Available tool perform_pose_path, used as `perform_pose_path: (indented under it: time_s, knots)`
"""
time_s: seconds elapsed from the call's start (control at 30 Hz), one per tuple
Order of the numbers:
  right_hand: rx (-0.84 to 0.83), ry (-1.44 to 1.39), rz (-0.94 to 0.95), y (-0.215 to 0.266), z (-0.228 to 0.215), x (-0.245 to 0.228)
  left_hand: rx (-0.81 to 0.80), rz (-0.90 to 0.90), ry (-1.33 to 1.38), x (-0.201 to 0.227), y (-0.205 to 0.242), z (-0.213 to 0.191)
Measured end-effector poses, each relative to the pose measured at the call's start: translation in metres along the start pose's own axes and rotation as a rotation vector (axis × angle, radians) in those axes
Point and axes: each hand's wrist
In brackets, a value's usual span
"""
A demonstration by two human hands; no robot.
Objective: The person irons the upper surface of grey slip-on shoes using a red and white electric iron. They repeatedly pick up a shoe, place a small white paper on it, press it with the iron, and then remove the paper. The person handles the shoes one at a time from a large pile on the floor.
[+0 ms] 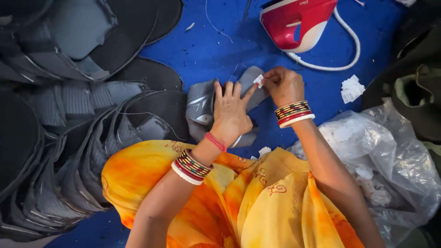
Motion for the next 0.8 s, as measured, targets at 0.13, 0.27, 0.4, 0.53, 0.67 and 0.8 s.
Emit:
perform_pose_path:
  time_s: [0.13,0.27,0.4,0.53,0.67,0.8]
  knots:
    - [0.004,0.035,-0.001,0.000,0.004,-0.001,0.004,-0.001,0.035,0.000,0.000,0.001]
    - [0.018,0.081,-0.086,0.008,-0.007,-0.004,0.043,0.005,0.055,-0.001,-0.001,0.005]
    - [0.454,0.087,-0.193,0.006,-0.037,-0.041,0.078,0.011,0.106,-0.003,0.001,0.005]
    - [0.180,-0.460,-0.312,-0.043,-0.049,0.026,0.068,0.022,0.147,-0.004,-0.001,0.004]
    - [0.082,-0.476,-0.342,-0.030,-0.097,-0.050,0.068,0.018,0.156,-0.009,-0.005,0.007]
    - [0.023,0.239,0.041,-0.003,-0.099,-0.086,0.070,0.021,0.177,-0.007,-0.003,0.006]
Point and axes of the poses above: each hand's wrist, its own y-axis away from the middle knuckle, its own z-axis out of the palm, x = y × z, and after that the axes turned 11 degrees about -x, right-handed
